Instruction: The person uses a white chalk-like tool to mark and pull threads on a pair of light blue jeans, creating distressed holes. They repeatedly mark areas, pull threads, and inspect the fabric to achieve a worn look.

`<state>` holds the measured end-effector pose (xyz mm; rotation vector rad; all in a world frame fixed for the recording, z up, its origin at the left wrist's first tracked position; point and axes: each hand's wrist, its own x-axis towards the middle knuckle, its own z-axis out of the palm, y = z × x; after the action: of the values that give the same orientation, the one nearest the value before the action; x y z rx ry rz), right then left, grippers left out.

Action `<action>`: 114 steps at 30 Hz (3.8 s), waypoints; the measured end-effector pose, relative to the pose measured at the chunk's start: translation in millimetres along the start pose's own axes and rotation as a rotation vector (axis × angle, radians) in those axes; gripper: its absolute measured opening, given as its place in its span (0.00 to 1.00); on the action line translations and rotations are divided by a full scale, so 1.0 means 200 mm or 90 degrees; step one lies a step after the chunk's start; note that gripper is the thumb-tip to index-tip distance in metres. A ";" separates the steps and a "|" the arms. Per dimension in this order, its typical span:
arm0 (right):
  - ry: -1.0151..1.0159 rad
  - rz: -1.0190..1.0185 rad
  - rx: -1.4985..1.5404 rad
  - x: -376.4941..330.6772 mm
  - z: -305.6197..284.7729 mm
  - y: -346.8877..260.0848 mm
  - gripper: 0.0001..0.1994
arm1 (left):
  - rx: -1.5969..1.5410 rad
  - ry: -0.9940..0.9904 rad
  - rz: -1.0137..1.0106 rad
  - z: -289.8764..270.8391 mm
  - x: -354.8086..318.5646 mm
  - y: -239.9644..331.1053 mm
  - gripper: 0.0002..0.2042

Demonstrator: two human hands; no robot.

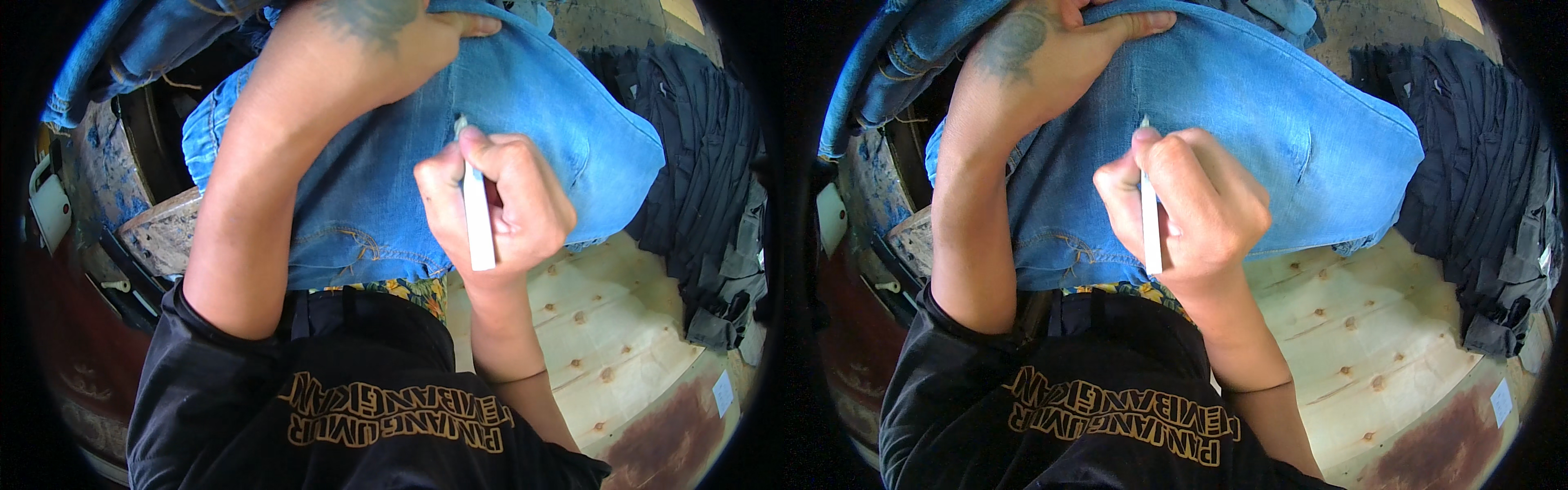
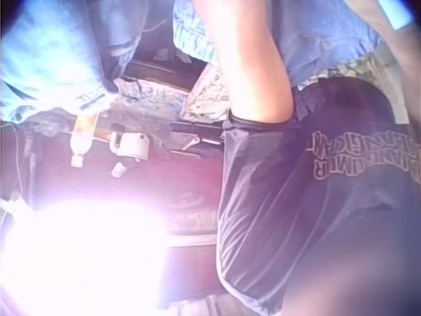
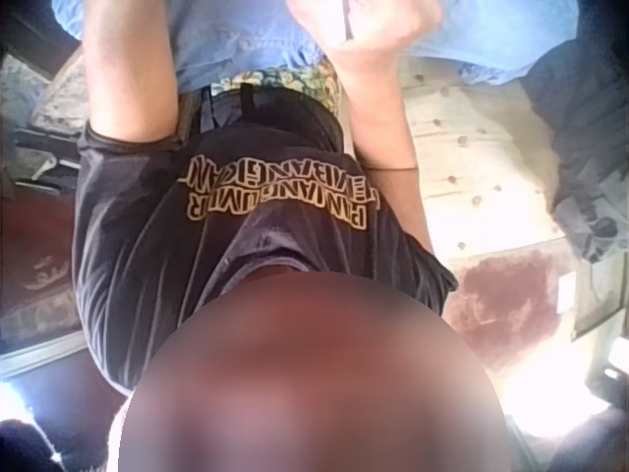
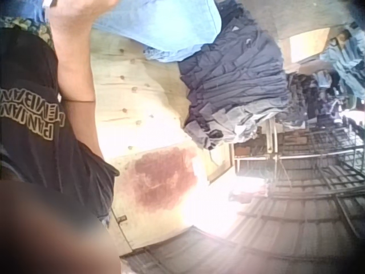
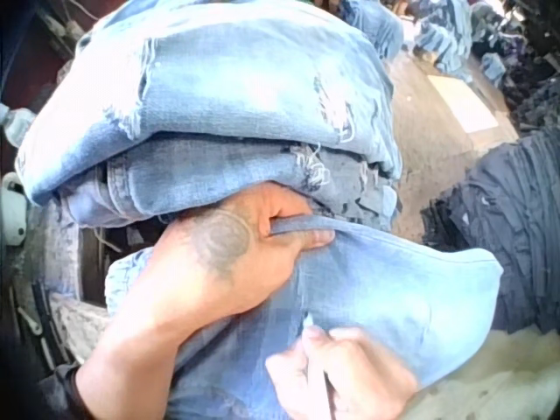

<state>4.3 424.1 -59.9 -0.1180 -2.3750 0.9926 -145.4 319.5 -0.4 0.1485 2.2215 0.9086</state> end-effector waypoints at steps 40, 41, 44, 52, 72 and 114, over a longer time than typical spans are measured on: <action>0.027 0.016 0.015 -0.06 0.04 -0.09 0.10 | 0.033 0.217 0.266 0.15 0.07 -0.16 0.18; 0.045 0.012 0.021 -0.05 0.05 -0.08 0.09 | 0.065 0.219 0.241 0.15 0.08 -0.17 0.18; 0.060 0.006 -0.008 0.00 0.08 -0.05 0.08 | 0.067 0.219 0.243 0.16 0.08 -0.17 0.18; -0.014 0.033 -0.024 0.01 0.07 -0.06 0.09 | 0.010 0.211 0.309 0.15 0.08 -0.17 0.16; 0.050 -0.009 0.053 -0.03 0.11 -0.05 0.11 | -0.009 0.194 0.349 0.12 0.03 -0.17 0.13; -0.175 -0.129 -0.005 0.05 -0.43 0.06 0.10 | 0.172 0.361 0.588 0.10 -0.44 -0.40 0.04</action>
<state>39.0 488.8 -14.4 0.2690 -2.5735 0.9525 -54.7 239.7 -11.9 1.2581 2.8248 1.2039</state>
